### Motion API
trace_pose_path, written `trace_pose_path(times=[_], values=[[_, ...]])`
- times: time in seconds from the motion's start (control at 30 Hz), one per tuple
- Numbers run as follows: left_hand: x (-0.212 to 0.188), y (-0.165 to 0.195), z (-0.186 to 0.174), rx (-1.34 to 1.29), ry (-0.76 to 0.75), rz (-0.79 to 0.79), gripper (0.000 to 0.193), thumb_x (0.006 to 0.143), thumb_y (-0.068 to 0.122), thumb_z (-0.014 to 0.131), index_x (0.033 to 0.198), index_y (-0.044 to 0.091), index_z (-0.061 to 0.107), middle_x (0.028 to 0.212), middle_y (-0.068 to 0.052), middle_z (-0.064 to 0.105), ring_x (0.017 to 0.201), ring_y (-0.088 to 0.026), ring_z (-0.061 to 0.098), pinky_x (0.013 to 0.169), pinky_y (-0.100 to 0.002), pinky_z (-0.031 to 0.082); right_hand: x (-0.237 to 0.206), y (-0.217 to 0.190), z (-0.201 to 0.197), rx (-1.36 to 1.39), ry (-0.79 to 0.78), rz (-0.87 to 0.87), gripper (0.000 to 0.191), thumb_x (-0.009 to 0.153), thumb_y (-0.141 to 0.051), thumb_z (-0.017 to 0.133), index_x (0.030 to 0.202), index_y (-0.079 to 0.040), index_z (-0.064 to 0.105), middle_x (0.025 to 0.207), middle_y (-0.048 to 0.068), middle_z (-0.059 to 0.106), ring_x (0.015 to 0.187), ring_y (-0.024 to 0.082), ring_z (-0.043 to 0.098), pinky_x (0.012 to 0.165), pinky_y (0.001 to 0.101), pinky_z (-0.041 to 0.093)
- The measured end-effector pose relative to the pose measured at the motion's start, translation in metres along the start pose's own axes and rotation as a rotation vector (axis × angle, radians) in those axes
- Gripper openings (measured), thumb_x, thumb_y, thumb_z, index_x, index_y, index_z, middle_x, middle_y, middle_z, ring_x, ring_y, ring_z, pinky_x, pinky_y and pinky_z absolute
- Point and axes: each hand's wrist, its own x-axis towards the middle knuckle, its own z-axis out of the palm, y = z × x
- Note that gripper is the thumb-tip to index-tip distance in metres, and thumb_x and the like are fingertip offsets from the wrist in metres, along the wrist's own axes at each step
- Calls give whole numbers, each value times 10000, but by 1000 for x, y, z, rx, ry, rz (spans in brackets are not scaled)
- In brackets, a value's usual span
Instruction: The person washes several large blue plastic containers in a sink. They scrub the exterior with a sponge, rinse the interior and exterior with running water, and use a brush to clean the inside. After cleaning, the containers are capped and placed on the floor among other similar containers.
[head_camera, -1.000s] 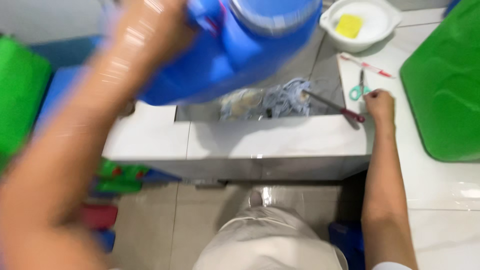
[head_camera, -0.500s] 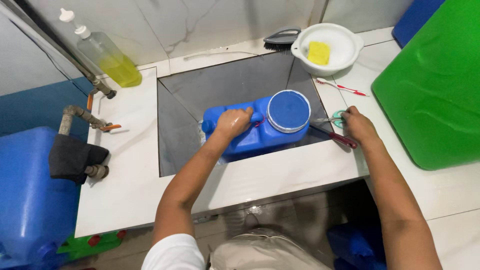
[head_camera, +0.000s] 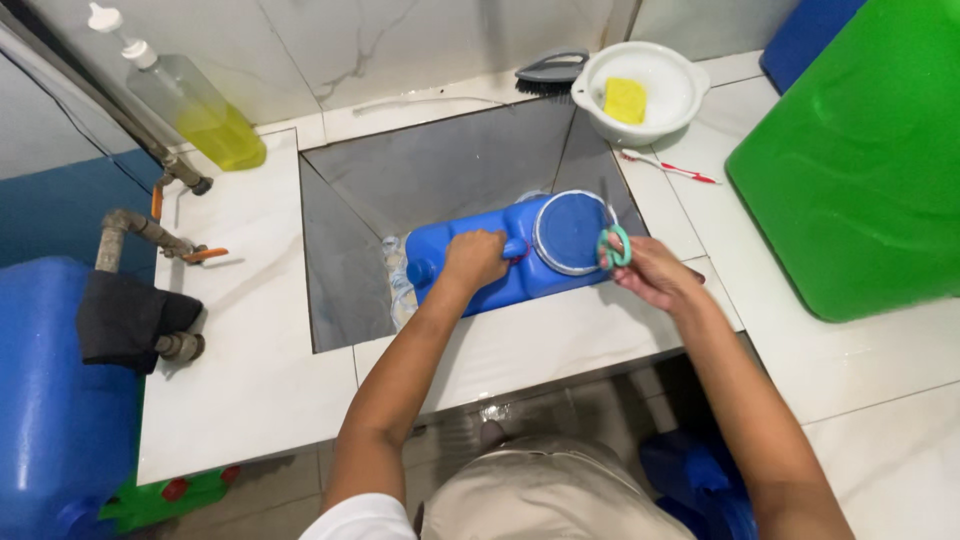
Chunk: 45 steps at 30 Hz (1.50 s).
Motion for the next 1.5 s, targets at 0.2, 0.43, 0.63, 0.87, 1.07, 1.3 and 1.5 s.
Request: trace_pose_path(times=[0.2,0.43,0.63,0.87,1.07,1.3,1.5], values=[[2,7,-4,-8,-74,-86,167,793,232,704,874,93,748,835,-194,741,792,-397,732,704,-519,584,19,19,42,278,22,44,638,922,-663,635,785,-42,678,673,71,689,458,71,590,428,163,481],[-1,7,-7,-13,-88,-28,182,834,231,698,922,74,725,830,-189,748,781,-383,741,693,-511,588,50,24,43,302,130,-47,617,926,-632,630,725,-50,659,627,61,660,411,78,549,369,176,440],[4,6,-6,-22,-56,-43,185,800,234,711,902,80,725,812,-207,736,738,-406,729,639,-535,579,76,-43,26,-20,427,-79,346,956,-373,744,845,-51,685,677,55,679,454,63,502,389,208,396],[4,2,-1,-45,-84,-60,180,876,223,668,922,53,705,810,-216,737,741,-418,732,641,-537,584,87,-57,22,-1309,422,-493,321,888,-146,728,1118,0,557,974,233,692,896,399,680,775,484,534],[4,1,-6,-55,-110,-51,199,842,216,679,942,44,685,785,-201,737,724,-398,734,628,-520,586,83,-61,30,-1528,293,-483,352,870,-153,730,1138,-10,550,1024,246,701,982,449,663,814,521,515],[3,-3,-2,-55,-106,-62,161,843,202,681,919,60,687,785,-180,740,728,-382,734,626,-516,580,87,-73,49,-1720,213,-411,365,867,-181,716,1164,-38,558,920,207,725,877,430,689,764,527,528],[1,-3,-1,-26,-82,-51,173,846,224,686,894,59,682,744,-182,729,690,-380,728,597,-508,577,121,-72,37,-1658,303,-401,376,802,-265,798,1040,-28,630,869,217,721,820,412,695,718,510,540]])
